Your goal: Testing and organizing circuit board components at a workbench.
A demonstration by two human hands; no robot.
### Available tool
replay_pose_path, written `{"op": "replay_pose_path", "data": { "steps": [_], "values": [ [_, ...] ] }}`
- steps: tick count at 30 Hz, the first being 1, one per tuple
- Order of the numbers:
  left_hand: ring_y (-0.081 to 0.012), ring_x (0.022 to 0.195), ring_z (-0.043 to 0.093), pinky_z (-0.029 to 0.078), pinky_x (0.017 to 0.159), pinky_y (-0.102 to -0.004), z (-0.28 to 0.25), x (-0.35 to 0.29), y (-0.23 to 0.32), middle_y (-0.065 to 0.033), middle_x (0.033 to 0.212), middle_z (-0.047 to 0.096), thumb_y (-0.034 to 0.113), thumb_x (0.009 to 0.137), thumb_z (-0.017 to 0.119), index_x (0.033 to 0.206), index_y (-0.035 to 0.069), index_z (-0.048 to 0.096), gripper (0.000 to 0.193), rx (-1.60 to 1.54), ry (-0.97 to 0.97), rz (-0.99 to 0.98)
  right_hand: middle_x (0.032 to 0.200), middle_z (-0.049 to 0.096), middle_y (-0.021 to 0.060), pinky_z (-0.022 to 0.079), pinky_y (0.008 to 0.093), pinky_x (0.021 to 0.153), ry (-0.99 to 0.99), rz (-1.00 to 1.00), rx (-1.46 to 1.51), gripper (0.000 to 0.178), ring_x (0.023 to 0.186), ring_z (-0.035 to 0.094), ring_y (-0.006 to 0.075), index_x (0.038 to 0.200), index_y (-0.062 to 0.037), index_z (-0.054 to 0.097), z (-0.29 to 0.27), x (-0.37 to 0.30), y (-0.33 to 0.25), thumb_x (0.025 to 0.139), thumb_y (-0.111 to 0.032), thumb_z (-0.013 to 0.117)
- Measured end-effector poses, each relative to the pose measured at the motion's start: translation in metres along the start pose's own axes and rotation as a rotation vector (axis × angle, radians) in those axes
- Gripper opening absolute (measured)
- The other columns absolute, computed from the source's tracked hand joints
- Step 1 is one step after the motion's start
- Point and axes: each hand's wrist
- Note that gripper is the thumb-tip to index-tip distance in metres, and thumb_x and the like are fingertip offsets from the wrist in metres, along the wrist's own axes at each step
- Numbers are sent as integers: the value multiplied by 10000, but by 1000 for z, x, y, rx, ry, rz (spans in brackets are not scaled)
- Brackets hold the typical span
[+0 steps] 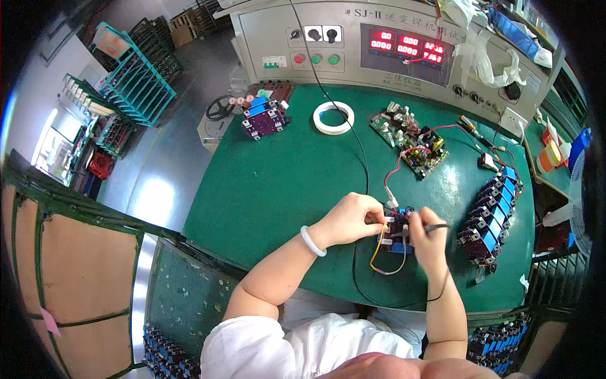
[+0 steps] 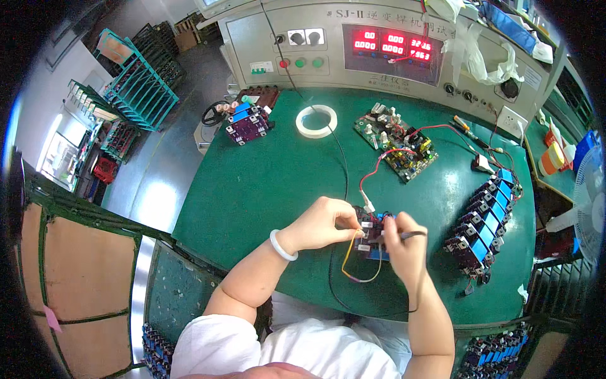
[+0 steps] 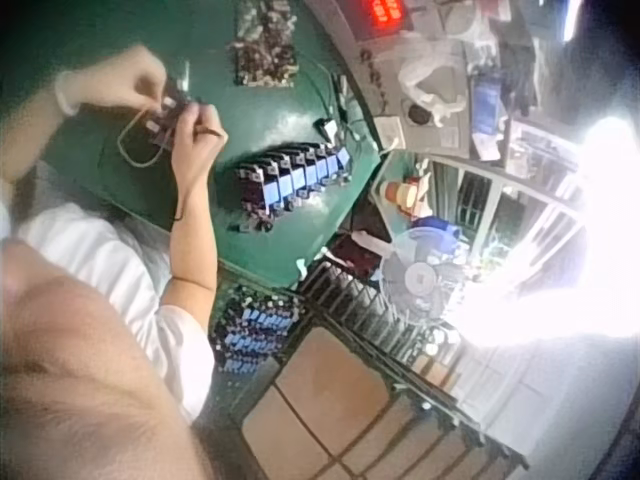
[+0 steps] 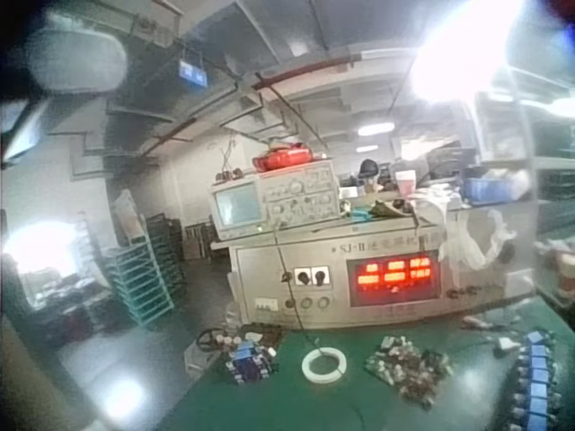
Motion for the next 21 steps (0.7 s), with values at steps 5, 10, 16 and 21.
{"op": "replay_pose_path", "data": {
  "steps": [5, 10, 16, 21],
  "values": [
    [-149, 748, 663, 528, 698, -287, -8, 2, 8, -86, 804, 685, 100, 781, 784, 821, 7, 707, 127, -39, -83, 147, 597, 462, 6, 317, 244, 474, -18, -104, 371, 390, 529, 429, 81, 628, -64, 437, -34, 7, 3, 933, -277, 552],
    [-173, 782, 683, 527, 695, -291, -25, 2, 7, -88, 852, 712, 117, 755, 822, 894, 6, 737, 197, -143, -526, 263, 851, 661, 145, 352, 225, 433, -292, -4, 606, 282, 563, 525, 120, 880, 25, 618, -40, 7, -19, 922, -220, 486],
    [-76, 745, 590, 482, 701, -237, -1, 25, -29, -16, 841, 668, 235, 934, 684, 973, -2, 679, 240, -278, 307, -53, 1042, 636, 108, 554, 361, 738, -81, -465, -405, 335, 866, 658, 312, 1110, -110, 670, -18, 12, -16, 781, -89, 729],
    [-86, 817, 595, 476, 741, -232, 16, 33, -36, -18, 905, 679, 252, 941, 672, 1011, -3, 679, 265, -533, 270, -5, 971, 633, 40, 548, 382, 626, -55, -569, -645, 413, 718, 663, 282, 1167, -166, 659, 1, 11, -6, 761, -144, 735]
  ]
}}
Point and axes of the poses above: each hand's wrist, its own x-axis towards the middle knuckle, its own z-axis out of the palm, y = z × x
